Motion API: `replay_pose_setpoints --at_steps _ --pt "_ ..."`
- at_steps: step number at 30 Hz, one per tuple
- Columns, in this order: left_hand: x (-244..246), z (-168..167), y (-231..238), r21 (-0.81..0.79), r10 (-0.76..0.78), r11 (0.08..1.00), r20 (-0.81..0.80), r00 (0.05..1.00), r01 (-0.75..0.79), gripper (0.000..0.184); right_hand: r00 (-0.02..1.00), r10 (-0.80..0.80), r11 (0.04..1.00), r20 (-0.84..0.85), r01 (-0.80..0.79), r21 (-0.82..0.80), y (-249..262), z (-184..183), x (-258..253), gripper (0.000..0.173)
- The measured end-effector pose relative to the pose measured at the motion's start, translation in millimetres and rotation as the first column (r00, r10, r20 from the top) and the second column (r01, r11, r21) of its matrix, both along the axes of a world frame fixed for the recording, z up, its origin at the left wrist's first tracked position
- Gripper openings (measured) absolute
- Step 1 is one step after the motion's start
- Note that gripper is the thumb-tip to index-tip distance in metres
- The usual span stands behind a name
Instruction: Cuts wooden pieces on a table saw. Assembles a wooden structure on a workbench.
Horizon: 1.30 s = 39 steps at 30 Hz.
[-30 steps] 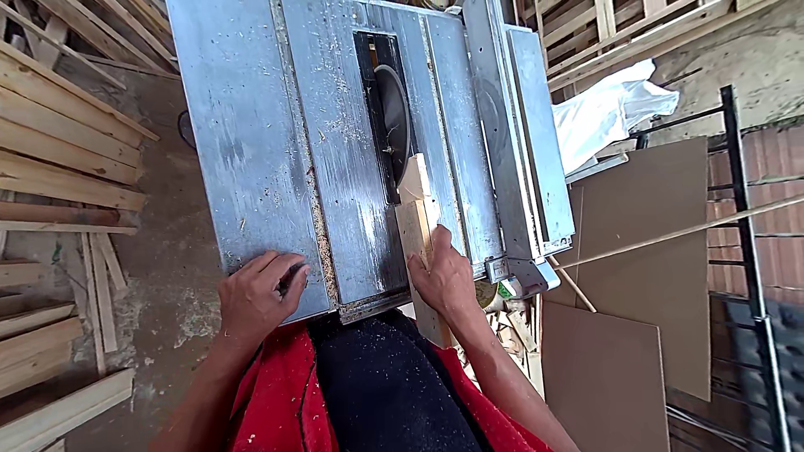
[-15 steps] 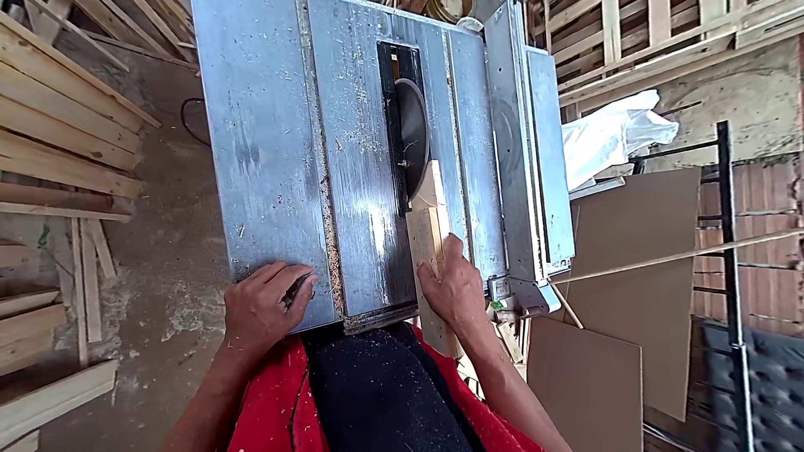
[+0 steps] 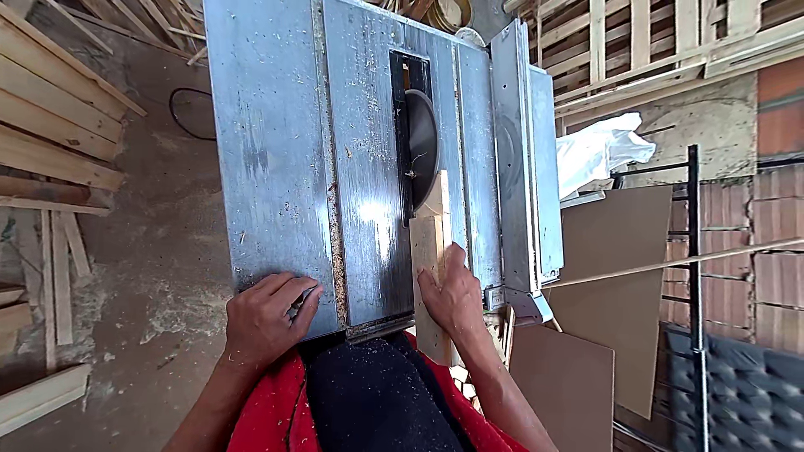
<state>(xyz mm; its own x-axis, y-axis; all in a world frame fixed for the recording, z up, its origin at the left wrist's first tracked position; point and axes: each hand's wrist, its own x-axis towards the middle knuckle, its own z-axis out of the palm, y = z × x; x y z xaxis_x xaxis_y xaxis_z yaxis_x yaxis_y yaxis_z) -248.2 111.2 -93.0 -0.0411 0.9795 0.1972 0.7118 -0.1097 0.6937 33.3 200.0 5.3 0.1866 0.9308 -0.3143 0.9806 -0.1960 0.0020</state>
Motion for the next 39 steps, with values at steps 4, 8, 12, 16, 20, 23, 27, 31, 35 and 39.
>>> replay_pose_setpoints --at_steps 4,8,12,16,20,23,27,31,35,39 --pt "-0.5 0.3 0.7 0.000 -0.004 1.000 0.005 1.000 0.004 0.028 1.000 0.001 1.000 -0.007 -0.001 0.006 2.3 -1.1 0.4 0.067" --pt "-0.1 -0.3 0.8 0.007 -0.002 1.000 0.001 1.000 0.002 0.028 1.000 0.003 1.000 -0.009 -0.003 0.009 4.9 -1.9 1.0 0.067" --pt "0.0 -1.5 0.7 0.008 0.003 1.000 0.003 1.000 -0.003 0.028 1.000 -0.006 1.000 -0.008 0.006 0.002 7.3 -2.6 1.1 0.067" --pt "0.5 -1.5 0.3 0.000 0.012 1.000 0.020 1.000 -0.012 0.028 1.000 0.001 1.000 -0.017 -0.001 0.024 8.3 -5.2 2.8 0.069" --pt "1.1 -2.6 0.1 0.004 0.019 1.000 0.022 1.000 -0.019 0.028 1.000 -0.001 1.000 -0.012 0.002 0.031 9.6 -6.8 2.0 0.070" --pt "1.1 -4.4 0.2 0.011 0.019 1.000 0.021 1.000 -0.020 0.028 1.000 -0.016 1.000 -0.005 0.016 0.022 11.5 -5.2 -0.5 0.069" --pt "0.7 -4.5 -0.2 0.020 0.021 1.000 0.016 1.000 -0.022 0.028 0.999 -0.041 0.999 -0.002 0.041 -0.007 14.7 -2.4 -5.0 0.068" --pt "1.5 -4.9 -3.5 0.025 0.024 0.999 0.015 1.000 -0.024 0.029 0.996 -0.063 0.998 -0.064 0.062 -0.011 8.1 -5.7 8.7 0.069" --pt "1.2 -5.9 -4.3 0.038 0.039 0.998 0.023 0.999 -0.040 0.029 0.987 -0.093 0.996 -0.132 0.093 -0.003 -14.5 -14.4 31.2 0.071" --pt "1.4 -5.2 -3.7 0.028 0.048 0.998 0.022 0.999 -0.049 0.029 0.994 -0.081 0.997 -0.079 0.081 -0.008 -25.7 -10.1 33.9 0.070"
